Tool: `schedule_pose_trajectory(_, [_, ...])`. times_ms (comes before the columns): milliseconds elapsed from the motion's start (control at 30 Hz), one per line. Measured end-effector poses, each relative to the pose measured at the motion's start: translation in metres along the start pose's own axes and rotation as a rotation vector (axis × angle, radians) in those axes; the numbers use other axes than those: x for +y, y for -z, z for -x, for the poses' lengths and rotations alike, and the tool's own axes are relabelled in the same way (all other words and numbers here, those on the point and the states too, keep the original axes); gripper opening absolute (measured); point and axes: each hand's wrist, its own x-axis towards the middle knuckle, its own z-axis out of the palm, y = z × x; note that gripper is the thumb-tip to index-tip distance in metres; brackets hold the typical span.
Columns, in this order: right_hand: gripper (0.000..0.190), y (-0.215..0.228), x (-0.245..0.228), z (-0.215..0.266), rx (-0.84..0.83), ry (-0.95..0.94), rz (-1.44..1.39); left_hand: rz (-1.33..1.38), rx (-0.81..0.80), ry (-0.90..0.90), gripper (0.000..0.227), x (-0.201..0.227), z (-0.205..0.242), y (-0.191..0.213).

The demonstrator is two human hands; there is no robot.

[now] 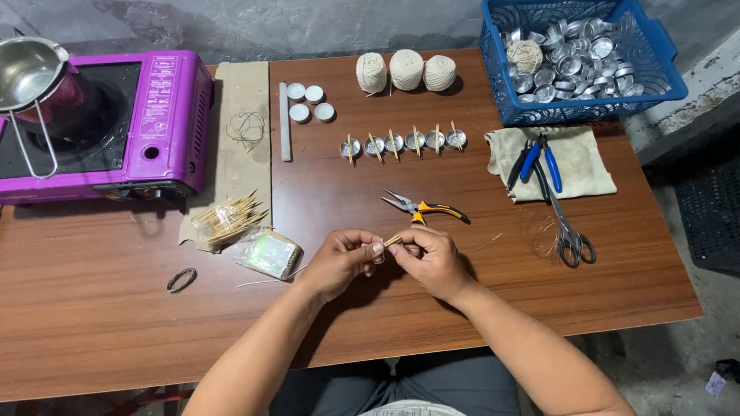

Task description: Assembling cotton wicks into metal holders using pliers and scissors at a workshop table.

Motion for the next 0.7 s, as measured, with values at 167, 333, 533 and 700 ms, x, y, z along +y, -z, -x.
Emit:
schedule_pose_trajectory(167, [0.002, 0.000, 0.004, 0.002, -0.003, -0.059, -0.051, 0.006, -0.005, 0.002, 0.018, -0.002, -0.001, 0.001])
schedule_pose_trajectory(333, [0.005, 0.001, -0.001, 0.003, -0.020, -0.111, -0.080, 0.017, -0.012, 0.002, 0.018, -0.005, -0.003, 0.002])
schedule_pose_trajectory(533, [0.004, 0.003, -0.002, -0.001, 0.006, -0.012, 0.012, -0.148, -0.003, -0.032, 0.017, 0.008, 0.003, -0.008])
schedule_pose_trajectory(700, [0.005, 0.001, -0.003, 0.000, 0.046, 0.018, 0.019, -0.221, -0.011, -0.081, 0.014, 0.003, 0.000, -0.006])
